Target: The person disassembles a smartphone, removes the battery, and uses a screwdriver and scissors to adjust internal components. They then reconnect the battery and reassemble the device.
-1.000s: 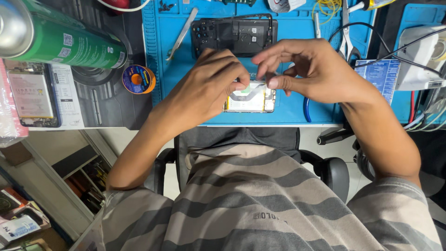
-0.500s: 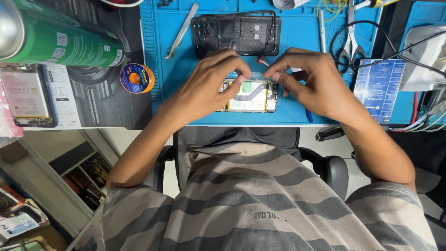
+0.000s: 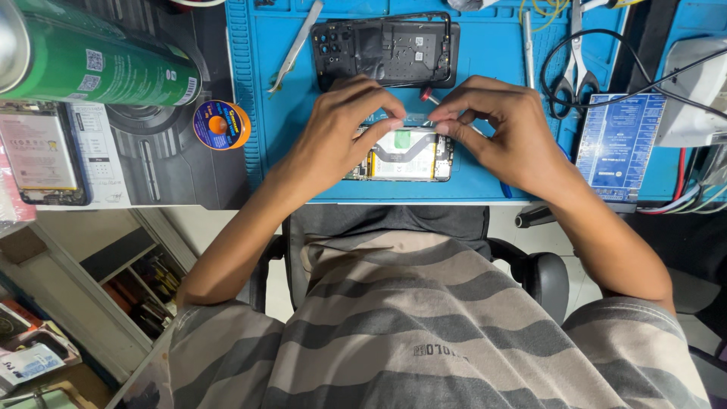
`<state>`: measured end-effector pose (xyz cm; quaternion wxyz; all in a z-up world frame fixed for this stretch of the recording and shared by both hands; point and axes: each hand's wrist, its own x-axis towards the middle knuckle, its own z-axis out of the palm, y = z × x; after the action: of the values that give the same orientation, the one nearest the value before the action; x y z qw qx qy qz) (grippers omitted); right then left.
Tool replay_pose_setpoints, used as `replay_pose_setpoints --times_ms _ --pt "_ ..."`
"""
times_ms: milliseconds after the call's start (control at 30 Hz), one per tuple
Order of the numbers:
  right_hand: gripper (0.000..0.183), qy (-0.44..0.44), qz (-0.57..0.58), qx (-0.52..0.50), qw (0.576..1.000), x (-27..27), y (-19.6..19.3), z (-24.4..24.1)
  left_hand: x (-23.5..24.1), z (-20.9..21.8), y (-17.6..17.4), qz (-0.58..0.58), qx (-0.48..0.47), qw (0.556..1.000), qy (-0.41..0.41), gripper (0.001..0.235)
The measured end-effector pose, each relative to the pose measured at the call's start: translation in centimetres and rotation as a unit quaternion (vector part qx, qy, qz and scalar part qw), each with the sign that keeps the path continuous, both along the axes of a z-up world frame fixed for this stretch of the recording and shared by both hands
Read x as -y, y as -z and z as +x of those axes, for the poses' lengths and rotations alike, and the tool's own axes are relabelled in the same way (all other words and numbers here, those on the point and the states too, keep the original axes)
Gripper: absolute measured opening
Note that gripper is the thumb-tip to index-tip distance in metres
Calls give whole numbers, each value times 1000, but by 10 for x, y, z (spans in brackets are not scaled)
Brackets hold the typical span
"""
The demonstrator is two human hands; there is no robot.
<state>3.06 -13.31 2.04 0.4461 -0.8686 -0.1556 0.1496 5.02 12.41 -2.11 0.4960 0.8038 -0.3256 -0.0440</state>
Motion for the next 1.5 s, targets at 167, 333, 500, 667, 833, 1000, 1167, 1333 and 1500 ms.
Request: replay_pose_setpoints --times_ms 167,333,500,667,833,1000,1167,1333,1500 --pt "14 -8 47 28 998 2 9 -2 0 -3 5 42 85 995 -17 7" --pt "15 15 32 15 999 -2 21 -5 -2 -7 6 76 109 991 -34 4" --pt "13 45 48 -14 998 -5 31 -6 -2 -10 12 61 47 996 -45 2" --pt "11 26 92 -19 995 -3 34 -6 -3 -11 14 77 44 995 -54 2" --pt "8 53 154 -80 983 -4 37 -8 -2 -12 12 79 41 995 -46 1" --pt "6 66 114 -86 988 -5 35 -10 -2 -11 10 81 36 995 -46 2" --pt "14 26 -19 50 998 -3 34 -12 -4 -10 8 93 46 994 -33 11" --pt "11 -6 -72 127 989 -4 39 -15 -3 -10 11 111 54 992 -34 11" --pt "10 -11 -64 101 993 -2 43 -18 -2 -11 14 120 72 989 -35 9"
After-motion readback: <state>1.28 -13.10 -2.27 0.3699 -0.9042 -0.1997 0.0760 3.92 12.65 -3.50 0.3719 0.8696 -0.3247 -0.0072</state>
